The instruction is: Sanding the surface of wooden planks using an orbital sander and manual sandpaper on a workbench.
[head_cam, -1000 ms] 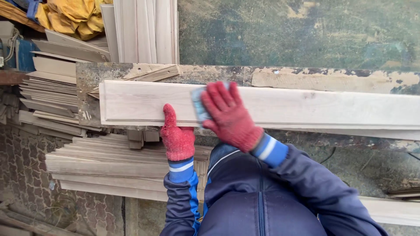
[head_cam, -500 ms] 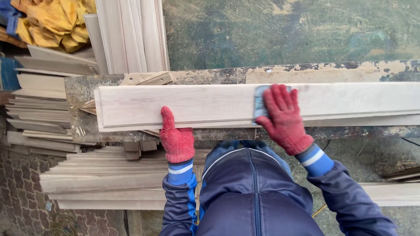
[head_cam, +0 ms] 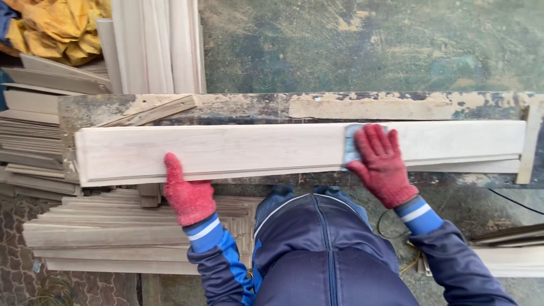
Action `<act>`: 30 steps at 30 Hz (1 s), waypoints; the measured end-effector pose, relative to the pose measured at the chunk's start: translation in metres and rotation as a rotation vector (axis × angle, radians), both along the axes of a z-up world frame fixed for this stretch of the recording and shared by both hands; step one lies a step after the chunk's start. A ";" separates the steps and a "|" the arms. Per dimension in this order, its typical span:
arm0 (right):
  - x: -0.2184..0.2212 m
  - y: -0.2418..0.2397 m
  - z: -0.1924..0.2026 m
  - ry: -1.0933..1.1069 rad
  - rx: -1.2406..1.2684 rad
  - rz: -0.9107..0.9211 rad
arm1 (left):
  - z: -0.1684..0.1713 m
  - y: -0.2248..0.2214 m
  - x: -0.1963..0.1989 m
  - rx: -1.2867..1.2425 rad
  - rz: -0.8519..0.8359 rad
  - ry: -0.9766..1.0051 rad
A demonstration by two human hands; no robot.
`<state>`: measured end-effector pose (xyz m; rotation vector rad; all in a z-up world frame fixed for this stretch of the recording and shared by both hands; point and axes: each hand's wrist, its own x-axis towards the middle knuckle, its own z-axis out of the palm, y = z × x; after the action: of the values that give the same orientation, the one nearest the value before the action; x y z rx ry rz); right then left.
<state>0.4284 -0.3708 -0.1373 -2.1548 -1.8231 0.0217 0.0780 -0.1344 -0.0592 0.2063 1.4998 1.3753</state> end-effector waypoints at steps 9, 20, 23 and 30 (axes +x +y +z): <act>-0.053 0.066 0.019 0.114 0.189 0.178 | 0.036 -0.007 0.005 0.072 -0.072 0.038; 0.053 -0.037 -0.022 0.022 0.003 0.051 | 0.028 -0.010 -0.002 0.060 -0.105 0.006; 0.045 -0.034 -0.029 0.043 0.008 0.056 | 0.028 -0.013 -0.006 0.068 -0.113 0.021; -0.047 0.066 0.026 0.154 0.173 0.254 | 0.014 -0.004 -0.035 0.053 -0.193 0.101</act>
<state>0.3818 -0.3048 -0.1113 -1.7467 -1.9192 0.0818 0.0433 -0.1387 -0.0449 0.4482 1.4849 1.2656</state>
